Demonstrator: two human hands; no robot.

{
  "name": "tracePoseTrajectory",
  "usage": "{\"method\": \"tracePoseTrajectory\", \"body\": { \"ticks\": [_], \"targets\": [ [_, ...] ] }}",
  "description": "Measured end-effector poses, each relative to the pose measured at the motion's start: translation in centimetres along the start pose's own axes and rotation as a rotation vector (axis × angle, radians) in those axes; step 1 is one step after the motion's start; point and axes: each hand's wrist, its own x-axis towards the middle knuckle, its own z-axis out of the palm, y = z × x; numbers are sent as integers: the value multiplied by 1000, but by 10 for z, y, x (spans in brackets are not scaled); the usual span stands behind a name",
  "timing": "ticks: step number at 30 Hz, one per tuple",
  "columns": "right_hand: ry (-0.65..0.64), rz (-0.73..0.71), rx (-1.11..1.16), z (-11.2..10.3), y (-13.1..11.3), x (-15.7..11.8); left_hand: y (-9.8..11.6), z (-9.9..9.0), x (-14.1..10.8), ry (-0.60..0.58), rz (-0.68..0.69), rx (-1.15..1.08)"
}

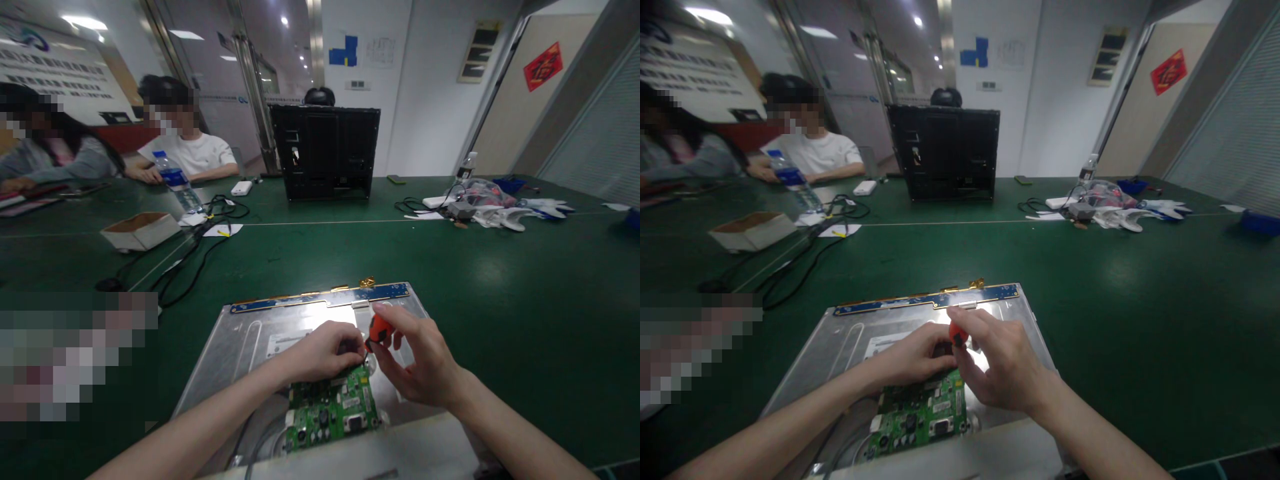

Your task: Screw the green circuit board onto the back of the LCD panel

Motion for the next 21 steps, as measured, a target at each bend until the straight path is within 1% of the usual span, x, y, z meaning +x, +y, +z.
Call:
{"method": "tracePoseTrajectory", "body": {
  "ticks": [13,17,21],
  "targets": [
    [-4,11,23,2,6,-6,0,0,0,-8,-12,48],
    [5,14,-17,1,5,-5,-3,0,1,-10,8,29],
    [3,24,-48,1,3,-5,-4,0,1,-10,0,27]
  ]
}}
